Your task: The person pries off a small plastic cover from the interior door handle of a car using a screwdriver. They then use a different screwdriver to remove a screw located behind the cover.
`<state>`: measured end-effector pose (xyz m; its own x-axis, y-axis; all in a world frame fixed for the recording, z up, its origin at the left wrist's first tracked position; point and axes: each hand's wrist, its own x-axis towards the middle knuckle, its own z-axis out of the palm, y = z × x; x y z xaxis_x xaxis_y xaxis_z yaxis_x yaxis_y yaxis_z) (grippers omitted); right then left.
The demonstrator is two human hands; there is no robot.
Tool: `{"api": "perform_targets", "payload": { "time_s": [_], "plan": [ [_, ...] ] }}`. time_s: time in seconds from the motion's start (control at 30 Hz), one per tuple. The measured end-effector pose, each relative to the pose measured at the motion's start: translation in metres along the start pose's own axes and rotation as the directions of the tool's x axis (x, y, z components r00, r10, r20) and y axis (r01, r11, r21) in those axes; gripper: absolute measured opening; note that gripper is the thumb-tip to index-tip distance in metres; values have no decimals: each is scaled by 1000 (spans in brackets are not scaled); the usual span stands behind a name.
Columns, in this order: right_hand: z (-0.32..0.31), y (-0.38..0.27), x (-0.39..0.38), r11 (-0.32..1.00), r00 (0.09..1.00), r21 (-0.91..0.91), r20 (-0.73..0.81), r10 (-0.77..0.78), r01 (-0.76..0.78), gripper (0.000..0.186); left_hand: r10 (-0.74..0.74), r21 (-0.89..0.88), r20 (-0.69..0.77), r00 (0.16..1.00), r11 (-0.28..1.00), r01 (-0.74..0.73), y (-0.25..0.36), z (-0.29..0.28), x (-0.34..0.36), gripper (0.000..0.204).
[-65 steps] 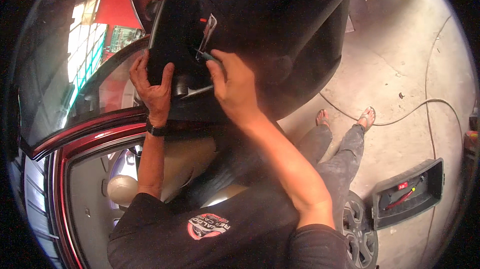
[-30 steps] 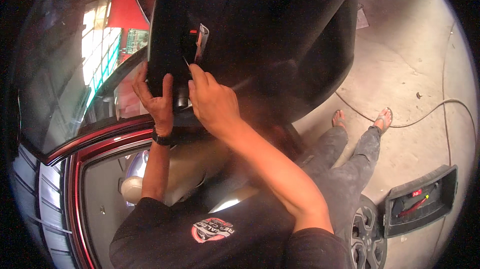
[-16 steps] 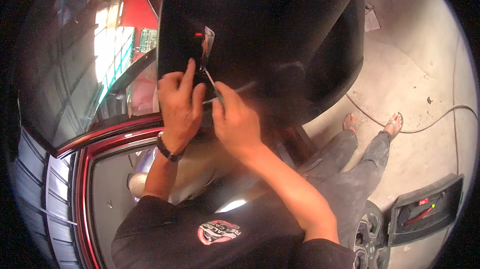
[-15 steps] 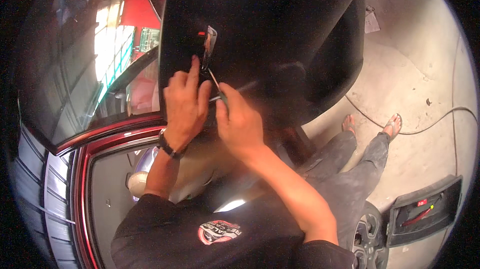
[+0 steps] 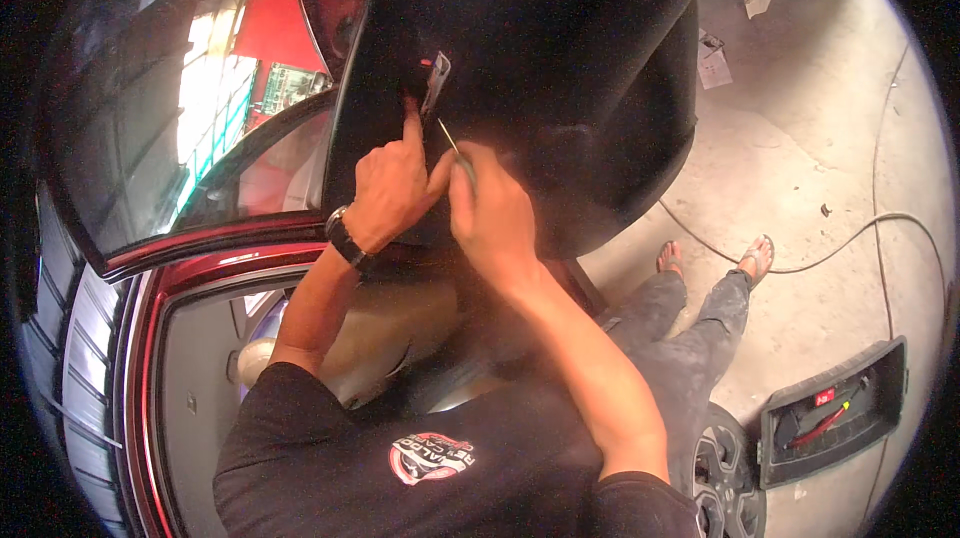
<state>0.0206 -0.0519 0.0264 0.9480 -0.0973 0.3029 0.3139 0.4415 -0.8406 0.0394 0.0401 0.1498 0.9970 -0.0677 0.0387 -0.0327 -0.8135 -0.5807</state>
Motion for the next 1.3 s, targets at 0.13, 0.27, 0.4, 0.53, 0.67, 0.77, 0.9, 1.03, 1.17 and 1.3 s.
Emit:
{"api": "perform_targets", "payload": {
  "time_s": [0.13,0.27,0.4,0.53,0.67,0.77,0.9,1.03,1.17,1.3],
  "plan": [
    [16,4,28,999,998,47,63,8,-11,21,13,-137,-10,1000,990,-14,-8,5,-3,81],
    [35,8,47,1000,1000,-11,6,-16,16,21,30,-250,-72,997,967,-47,-17,11,-7,66],
    [41,9,52,998,999,-48,3,31,-31,23,62,-285,-130,990,954,-97,-22,18,-7,62],
    [43,6,55,996,1000,-92,22,22,-20,25,64,-307,-115,991,947,-97,-24,18,-8,62],
    [46,1,57,981,999,-190,33,37,-30,28,68,-295,-123,990,950,-102,-25,20,-8,65],
    [44,5,59,968,996,-249,77,41,-21,29,84,-331,-143,986,935,-128,-23,19,-8,68],
    [45,2,57,973,997,-229,70,42,-25,28,74,-310,-143,987,944,-116,-25,20,-10,69],
    [49,9,56,982,999,-186,33,-10,16,27,61,-312,-146,987,944,-104,-24,21,-10,69],
    [45,10,60,988,999,-152,34,-24,29,26,51,-326,-139,989,941,-94,-24,25,-9,70],
    [44,8,64,987,996,-163,83,22,-8,26,87,-307,-202,976,940,-148,-24,28,-10,70]
  ]
}}
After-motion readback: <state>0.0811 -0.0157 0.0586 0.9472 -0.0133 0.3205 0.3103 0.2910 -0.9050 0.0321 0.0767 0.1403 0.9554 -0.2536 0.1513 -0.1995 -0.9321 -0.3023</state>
